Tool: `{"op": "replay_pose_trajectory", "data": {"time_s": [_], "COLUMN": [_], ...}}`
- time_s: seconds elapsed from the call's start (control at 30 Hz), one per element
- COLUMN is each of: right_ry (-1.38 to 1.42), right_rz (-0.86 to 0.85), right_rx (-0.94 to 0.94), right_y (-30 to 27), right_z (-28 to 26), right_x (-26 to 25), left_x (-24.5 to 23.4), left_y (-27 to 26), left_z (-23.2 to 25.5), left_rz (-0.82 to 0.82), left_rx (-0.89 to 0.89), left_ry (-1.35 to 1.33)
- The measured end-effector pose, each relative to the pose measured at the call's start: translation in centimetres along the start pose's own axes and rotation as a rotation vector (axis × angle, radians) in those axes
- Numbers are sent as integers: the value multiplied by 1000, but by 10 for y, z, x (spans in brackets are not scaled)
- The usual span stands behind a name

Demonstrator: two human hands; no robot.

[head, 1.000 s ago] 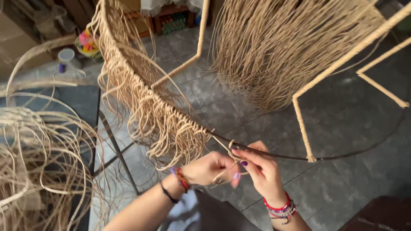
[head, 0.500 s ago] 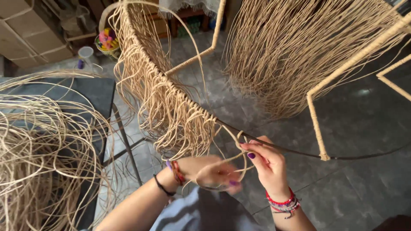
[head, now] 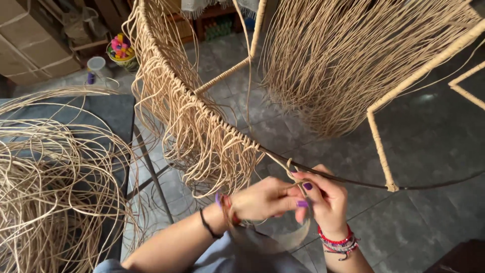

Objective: Weaving and knotting natural fibers onto a circular frame to create a furniture piece

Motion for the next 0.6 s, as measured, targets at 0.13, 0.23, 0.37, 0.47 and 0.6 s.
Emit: {"op": "replay_pose_trajectory", "data": {"time_s": [0.13, 0.23, 0.37, 0.47, 0.6], "right_ry": [-22, -91, -132, -103, -108], "right_rz": [-74, -124, -136, -146, -151], "right_rx": [-87, -113, -147, -131, -129], "right_y": [5, 2, 2, 4, 1], "right_z": [-9, -8, -4, -5, -2], "right_x": [-1, -6, -5, -5, -7], "left_x": [0, -2, 18, 4, 11], "left_y": [0, -4, -5, -4, 1], "left_z": [-15, -11, -55, -17, -27], "left_rz": [384, 434, -236, 55, 53], "left_rx": [-121, 34, -357, 40, 6], "left_ry": [-60, 196, 728, 560, -113]}}
Point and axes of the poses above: each hand's wrist, its own y-axis towards the middle knuckle, its own x-axis out of the palm, z = x × y, the point moved 4 cm from there along y, towards the middle knuckle, and after that the axes turned 8 degrees about -z, right-handed, at the moved point
